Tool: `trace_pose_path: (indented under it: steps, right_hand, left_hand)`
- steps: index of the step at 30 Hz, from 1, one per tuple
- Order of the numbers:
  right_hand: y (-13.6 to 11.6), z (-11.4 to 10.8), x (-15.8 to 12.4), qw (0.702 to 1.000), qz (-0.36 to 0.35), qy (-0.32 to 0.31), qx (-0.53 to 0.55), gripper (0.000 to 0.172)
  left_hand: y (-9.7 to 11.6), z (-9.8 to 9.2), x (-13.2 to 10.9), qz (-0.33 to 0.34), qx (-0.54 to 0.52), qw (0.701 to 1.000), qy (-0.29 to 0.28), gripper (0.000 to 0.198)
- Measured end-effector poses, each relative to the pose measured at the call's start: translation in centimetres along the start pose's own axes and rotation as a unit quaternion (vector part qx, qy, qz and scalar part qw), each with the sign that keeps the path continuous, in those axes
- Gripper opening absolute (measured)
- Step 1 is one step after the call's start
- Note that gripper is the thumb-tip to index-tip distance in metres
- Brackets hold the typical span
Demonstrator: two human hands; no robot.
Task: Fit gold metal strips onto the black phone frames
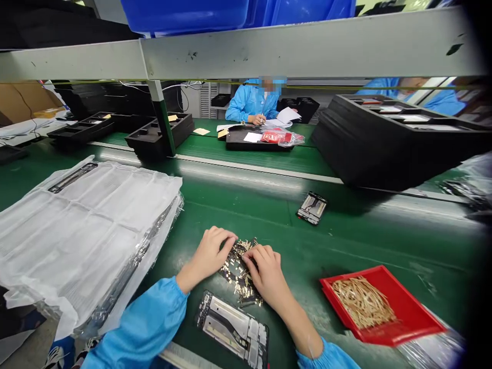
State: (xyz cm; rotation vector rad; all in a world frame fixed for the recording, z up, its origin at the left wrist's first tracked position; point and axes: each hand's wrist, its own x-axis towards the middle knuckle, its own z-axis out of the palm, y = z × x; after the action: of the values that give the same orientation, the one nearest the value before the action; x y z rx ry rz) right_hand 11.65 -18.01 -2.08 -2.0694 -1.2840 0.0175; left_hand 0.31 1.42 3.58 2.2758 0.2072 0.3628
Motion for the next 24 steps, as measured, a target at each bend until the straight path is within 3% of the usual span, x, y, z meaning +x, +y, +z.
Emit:
trace_pose_path:
  steps: [3,6,9,17,19,24]
  right_hand:
    - [-0.4,-0.7,-0.2,1.0,0.012,0.004,0.023,0.027]
    - [-0.7,-1.0,-0.2,0.997,0.031,-0.001,0.071,0.025]
    - [-0.8,-1.1,-0.2,0.995,0.046,-0.008,0.092,0.022]
    - [0.5,-1.6,-0.3,0.996,0.058,0.014,0.066,0.014]
    - [0.1,-1.8,-0.3,0.994,0.042,0.0,0.097,0.008]
    - [-1.4,-1.8,-0.3,0.982,0.02,-0.007,0.188,0.012]
  left_hand:
    - [-1.1,0.3,2.2,0.029,-0.028,0.998,-0.045,0.02]
    - [-1.8,0.8,2.2,0.049,-0.047,0.994,-0.091,0.022]
    - [-2.3,1.1,1.7,0.046,-0.048,0.993,-0.102,0.029]
    - [-2.8,0.7,1.6,0.0,-0.067,0.996,-0.058,0.035]
    - [-2.5,1.0,1.4,-0.003,-0.082,0.995,-0.053,0.036]
    - [-1.9,1.8,0.7,0.006,-0.106,0.994,-0.035,0.038]
